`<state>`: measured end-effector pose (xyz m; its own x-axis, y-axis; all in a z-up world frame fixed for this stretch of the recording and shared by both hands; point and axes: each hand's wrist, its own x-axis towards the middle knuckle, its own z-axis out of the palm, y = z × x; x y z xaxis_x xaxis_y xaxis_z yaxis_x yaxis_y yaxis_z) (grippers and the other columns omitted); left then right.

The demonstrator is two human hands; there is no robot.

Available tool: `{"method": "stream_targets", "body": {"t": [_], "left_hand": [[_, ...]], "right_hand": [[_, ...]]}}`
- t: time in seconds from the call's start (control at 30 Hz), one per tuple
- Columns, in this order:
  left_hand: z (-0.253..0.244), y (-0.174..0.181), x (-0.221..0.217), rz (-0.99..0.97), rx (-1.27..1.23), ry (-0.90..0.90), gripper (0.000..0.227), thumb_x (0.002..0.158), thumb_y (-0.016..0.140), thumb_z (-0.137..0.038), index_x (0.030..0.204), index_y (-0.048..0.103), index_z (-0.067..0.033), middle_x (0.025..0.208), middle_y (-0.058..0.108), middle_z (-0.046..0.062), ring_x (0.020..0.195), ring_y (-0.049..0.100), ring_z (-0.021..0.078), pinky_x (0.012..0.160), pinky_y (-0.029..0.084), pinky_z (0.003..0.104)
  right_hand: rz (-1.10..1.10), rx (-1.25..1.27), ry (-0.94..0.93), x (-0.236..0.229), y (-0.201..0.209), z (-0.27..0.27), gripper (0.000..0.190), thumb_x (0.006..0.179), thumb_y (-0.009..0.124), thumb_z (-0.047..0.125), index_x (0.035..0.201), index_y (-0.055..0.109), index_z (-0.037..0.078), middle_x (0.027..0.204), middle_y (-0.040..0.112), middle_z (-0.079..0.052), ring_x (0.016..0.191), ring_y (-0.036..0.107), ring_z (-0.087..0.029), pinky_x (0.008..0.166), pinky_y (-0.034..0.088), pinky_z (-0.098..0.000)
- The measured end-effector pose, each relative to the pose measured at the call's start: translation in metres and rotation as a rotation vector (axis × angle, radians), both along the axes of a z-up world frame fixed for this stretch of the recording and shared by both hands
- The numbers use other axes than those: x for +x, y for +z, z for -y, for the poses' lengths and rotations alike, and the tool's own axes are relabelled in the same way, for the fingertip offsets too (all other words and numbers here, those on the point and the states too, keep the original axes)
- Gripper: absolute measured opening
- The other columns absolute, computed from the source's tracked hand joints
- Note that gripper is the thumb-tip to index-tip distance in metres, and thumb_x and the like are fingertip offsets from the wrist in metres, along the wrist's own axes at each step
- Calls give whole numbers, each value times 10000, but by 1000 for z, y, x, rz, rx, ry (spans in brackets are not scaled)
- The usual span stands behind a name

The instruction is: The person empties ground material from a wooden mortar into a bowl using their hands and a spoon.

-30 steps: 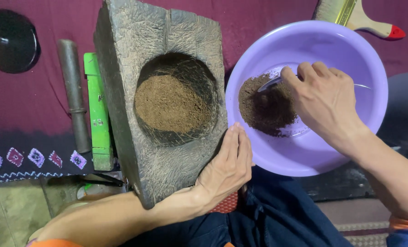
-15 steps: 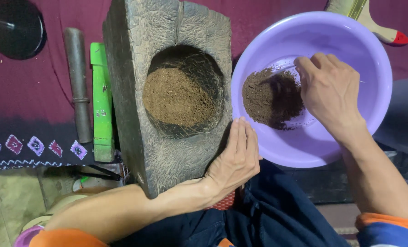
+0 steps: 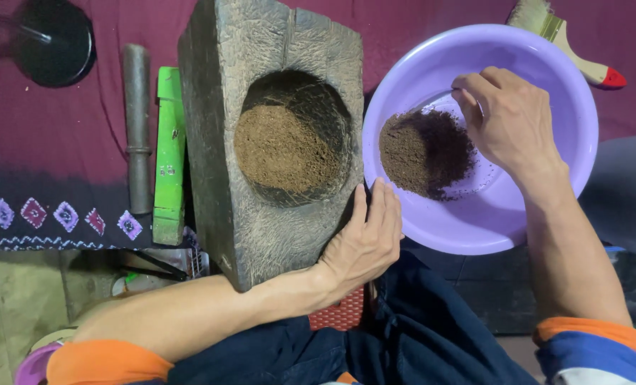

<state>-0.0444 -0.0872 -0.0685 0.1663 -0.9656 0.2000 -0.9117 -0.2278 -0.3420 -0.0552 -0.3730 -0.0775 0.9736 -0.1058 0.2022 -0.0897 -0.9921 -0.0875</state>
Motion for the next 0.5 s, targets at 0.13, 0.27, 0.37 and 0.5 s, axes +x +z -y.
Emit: {"method": "stream_targets", "body": {"t": [0.13, 0.27, 0.37, 0.5], "left_hand": [[-7, 9, 2, -1, 55, -3, 493, 1012, 333, -137, 1377, 596, 65, 1377, 616, 278, 1310, 568, 454, 1087, 470, 589], [-17, 15, 0, 20, 175, -20, 519, 1045, 296, -157, 1498, 495, 1, 1504, 520, 258, 1391, 491, 450, 1145, 405, 610], [-24, 21, -4, -5, 243, -23, 539, 1061, 278, -206, 1554, 429, -47, 1563, 464, 239, 1449, 431, 432, 1164, 373, 618], [-34, 19, -12, -118, 214, -28, 521, 1051, 310, -236, 1533, 479, -132, 1523, 516, 149, 1453, 431, 424, 1195, 312, 674]], "right_hand": [[-10, -8, -22, -8, 22, -5, 79, 1150, 704, 167, 1197, 757, 133, 941, 646, -47, 803, 645, -303, 514, 449, -430], [109, 45, 66, -9, 53, -20, 75, 1208, 705, 72, 1228, 750, 16, 964, 654, -93, 845, 630, -285, 661, 443, -400], [91, 105, 108, 2, 74, -40, 55, 1191, 720, 32, 1233, 741, 3, 954, 648, -96, 782, 601, -276, 632, 432, -395], [50, 171, 204, 29, 92, -69, 86, 1164, 659, 76, 1198, 726, 35, 880, 606, -90, 763, 607, -287, 590, 435, -419]]}}
